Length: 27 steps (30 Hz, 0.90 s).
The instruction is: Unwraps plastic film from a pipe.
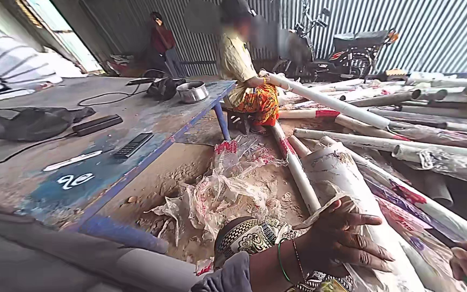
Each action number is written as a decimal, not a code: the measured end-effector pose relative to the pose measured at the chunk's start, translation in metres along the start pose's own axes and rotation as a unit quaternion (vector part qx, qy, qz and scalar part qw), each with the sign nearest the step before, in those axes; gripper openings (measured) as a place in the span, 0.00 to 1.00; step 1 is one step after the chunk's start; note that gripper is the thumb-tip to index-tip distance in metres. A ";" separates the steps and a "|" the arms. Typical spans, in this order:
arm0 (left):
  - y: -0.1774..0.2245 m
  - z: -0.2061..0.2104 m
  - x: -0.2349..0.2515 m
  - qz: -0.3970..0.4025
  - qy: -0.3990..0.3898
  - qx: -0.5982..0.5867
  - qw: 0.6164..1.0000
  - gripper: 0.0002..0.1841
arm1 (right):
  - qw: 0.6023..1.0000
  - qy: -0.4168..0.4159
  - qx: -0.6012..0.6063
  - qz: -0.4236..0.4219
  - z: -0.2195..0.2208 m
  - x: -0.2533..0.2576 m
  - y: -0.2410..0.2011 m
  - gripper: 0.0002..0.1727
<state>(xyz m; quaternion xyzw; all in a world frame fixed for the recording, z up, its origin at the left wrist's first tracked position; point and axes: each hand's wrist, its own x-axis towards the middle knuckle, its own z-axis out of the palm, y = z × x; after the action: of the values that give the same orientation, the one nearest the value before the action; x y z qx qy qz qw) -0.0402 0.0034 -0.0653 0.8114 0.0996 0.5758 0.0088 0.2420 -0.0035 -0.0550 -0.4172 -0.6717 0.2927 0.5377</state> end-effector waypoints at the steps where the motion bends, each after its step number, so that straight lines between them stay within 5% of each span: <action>1: -0.001 0.001 -0.001 0.001 0.002 0.010 1.000 0.14 | 1.000 0.007 -0.016 -0.004 0.000 0.001 -0.005 0.06; 10: 0.017 -0.015 -0.005 -0.035 -0.052 0.099 0.993 0.11 | 0.947 -0.053 -0.252 -0.193 0.028 0.024 -0.047 0.14; 27: 0.025 -0.022 -0.011 -0.068 -0.078 0.065 0.993 0.13 | 0.886 -0.097 -0.310 -0.330 0.067 0.063 -0.084 0.15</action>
<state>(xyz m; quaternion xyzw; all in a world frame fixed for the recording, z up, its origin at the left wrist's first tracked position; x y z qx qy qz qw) -0.0608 -0.0253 -0.0650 0.8439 0.1906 0.5015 0.0028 0.1520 0.0147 0.0292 -0.2863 -0.8762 -0.0860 0.3781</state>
